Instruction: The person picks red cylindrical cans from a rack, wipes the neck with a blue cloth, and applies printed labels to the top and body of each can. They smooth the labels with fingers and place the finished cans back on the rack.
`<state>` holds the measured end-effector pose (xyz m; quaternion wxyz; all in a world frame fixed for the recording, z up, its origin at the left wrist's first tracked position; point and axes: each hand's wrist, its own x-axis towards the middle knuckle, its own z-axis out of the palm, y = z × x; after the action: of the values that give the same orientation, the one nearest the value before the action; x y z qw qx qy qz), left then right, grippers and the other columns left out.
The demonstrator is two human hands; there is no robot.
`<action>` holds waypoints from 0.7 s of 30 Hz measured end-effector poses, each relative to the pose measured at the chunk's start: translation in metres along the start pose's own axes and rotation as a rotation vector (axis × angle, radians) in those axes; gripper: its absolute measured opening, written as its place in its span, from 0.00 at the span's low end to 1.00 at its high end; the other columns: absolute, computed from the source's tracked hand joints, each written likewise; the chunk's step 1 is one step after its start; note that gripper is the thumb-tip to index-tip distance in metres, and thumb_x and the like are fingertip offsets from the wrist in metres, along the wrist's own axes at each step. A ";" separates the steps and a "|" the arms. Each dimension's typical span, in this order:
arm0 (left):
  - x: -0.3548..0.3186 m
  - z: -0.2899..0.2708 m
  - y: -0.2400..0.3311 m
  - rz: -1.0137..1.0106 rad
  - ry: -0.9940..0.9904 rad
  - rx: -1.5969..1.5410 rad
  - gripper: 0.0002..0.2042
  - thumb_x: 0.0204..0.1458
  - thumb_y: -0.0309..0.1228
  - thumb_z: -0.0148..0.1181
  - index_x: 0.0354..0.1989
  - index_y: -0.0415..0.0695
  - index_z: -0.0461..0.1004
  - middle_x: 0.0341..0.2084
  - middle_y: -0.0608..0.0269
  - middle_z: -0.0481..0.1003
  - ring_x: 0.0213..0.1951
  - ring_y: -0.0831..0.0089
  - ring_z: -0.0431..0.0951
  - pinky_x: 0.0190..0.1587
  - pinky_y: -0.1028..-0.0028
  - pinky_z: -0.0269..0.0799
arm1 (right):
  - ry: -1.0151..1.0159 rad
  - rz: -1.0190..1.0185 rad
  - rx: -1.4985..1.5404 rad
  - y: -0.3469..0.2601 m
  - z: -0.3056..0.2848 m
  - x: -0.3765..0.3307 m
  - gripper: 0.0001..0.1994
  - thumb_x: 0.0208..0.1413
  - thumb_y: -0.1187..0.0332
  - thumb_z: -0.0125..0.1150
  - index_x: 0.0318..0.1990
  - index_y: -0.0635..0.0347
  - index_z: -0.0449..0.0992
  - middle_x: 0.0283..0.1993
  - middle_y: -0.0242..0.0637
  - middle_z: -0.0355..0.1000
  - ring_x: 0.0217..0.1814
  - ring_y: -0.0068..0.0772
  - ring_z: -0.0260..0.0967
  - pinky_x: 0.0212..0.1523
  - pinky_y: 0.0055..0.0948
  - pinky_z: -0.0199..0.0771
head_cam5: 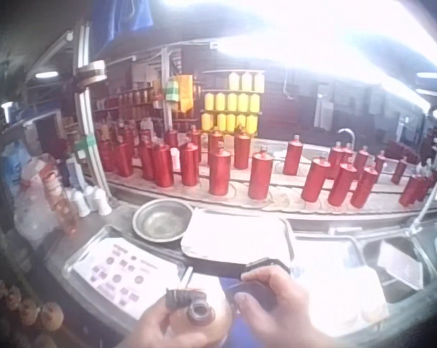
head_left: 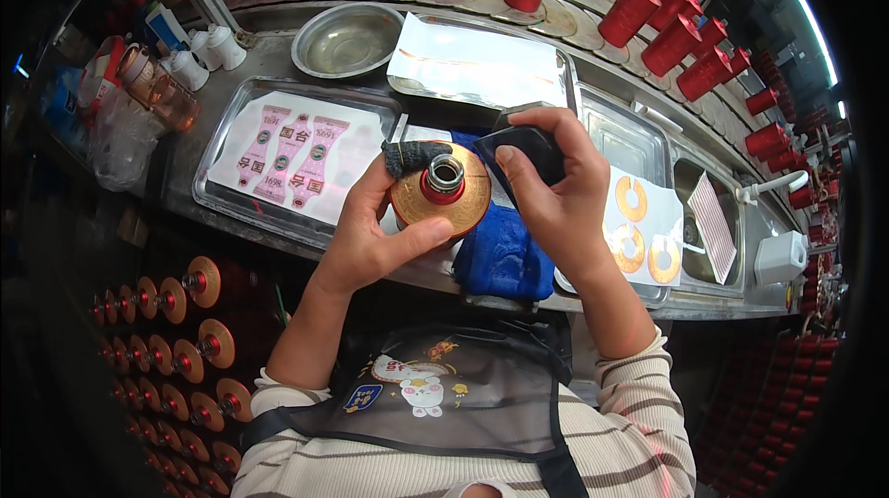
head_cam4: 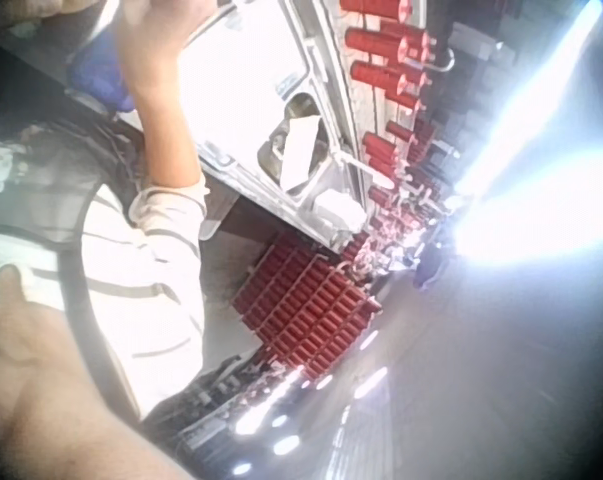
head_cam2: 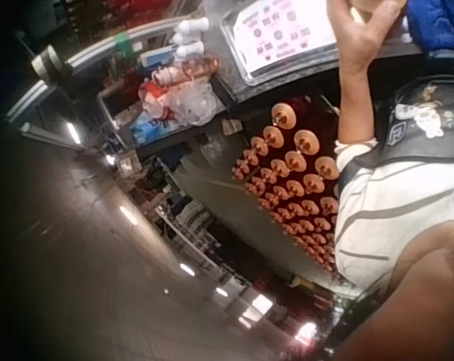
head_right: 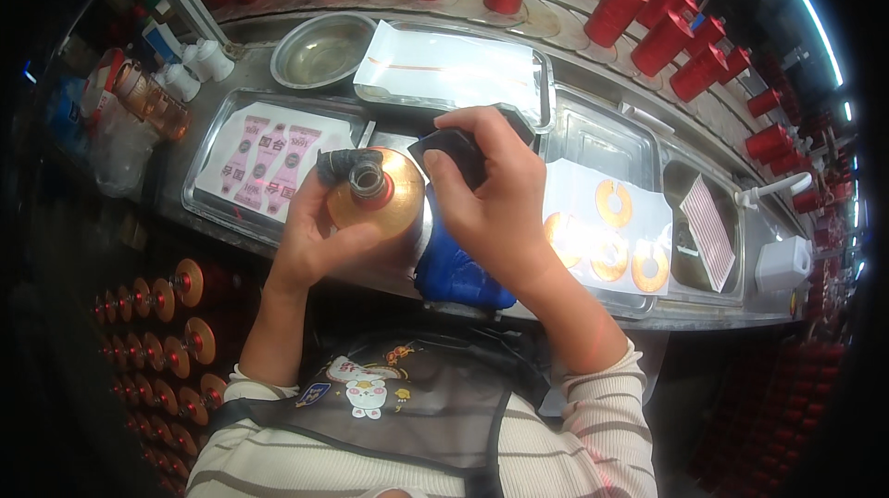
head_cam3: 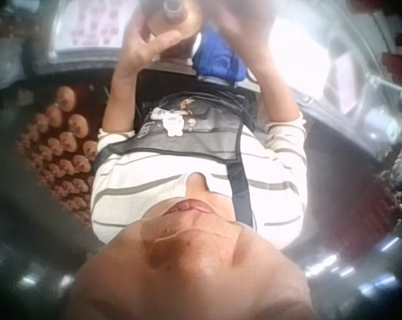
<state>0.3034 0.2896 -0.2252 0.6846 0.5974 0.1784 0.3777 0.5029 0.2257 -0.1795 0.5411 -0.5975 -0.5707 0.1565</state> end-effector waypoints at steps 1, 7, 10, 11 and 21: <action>-0.001 -0.002 0.001 -0.002 0.002 0.003 0.29 0.50 0.29 0.69 0.61 0.40 0.67 0.51 0.60 0.75 0.54 0.73 0.75 0.59 0.71 0.69 | 0.031 0.007 0.036 -0.004 0.001 -0.006 0.12 0.52 0.76 0.66 0.45 0.63 0.75 0.35 0.35 0.75 0.37 0.21 0.72 0.40 0.22 0.72; 0.001 -0.006 0.004 0.020 0.009 0.039 0.29 0.49 0.30 0.71 0.61 0.41 0.68 0.52 0.60 0.75 0.54 0.72 0.75 0.59 0.70 0.70 | 0.117 0.089 -0.091 0.009 0.007 -0.003 0.13 0.52 0.73 0.66 0.44 0.65 0.74 0.34 0.41 0.76 0.35 0.29 0.75 0.39 0.25 0.73; -0.005 -0.009 -0.001 0.008 0.006 0.046 0.30 0.49 0.30 0.71 0.61 0.41 0.68 0.52 0.60 0.75 0.55 0.72 0.75 0.60 0.70 0.69 | 0.139 0.095 0.108 0.003 0.005 -0.019 0.11 0.52 0.75 0.67 0.43 0.65 0.75 0.34 0.38 0.75 0.36 0.26 0.74 0.39 0.24 0.73; -0.005 -0.009 0.000 0.002 -0.004 0.043 0.30 0.48 0.30 0.72 0.61 0.41 0.68 0.52 0.60 0.75 0.55 0.72 0.75 0.60 0.70 0.69 | 0.106 0.043 0.141 -0.001 0.003 -0.025 0.13 0.52 0.75 0.68 0.44 0.64 0.75 0.35 0.36 0.75 0.37 0.24 0.74 0.39 0.23 0.72; -0.013 -0.005 -0.024 0.284 0.189 0.522 0.38 0.33 0.32 0.80 0.58 0.44 0.69 0.51 0.53 0.72 0.54 0.55 0.74 0.57 0.61 0.70 | -0.010 -0.520 -0.358 -0.022 0.022 -0.054 0.20 0.33 0.85 0.64 0.39 0.59 0.82 0.29 0.36 0.71 0.30 0.41 0.67 0.36 0.37 0.70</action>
<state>0.2990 0.2834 -0.2518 0.4287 0.7342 0.2472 0.4648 0.4580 0.1851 -0.1925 0.4464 -0.5166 -0.7254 -0.0872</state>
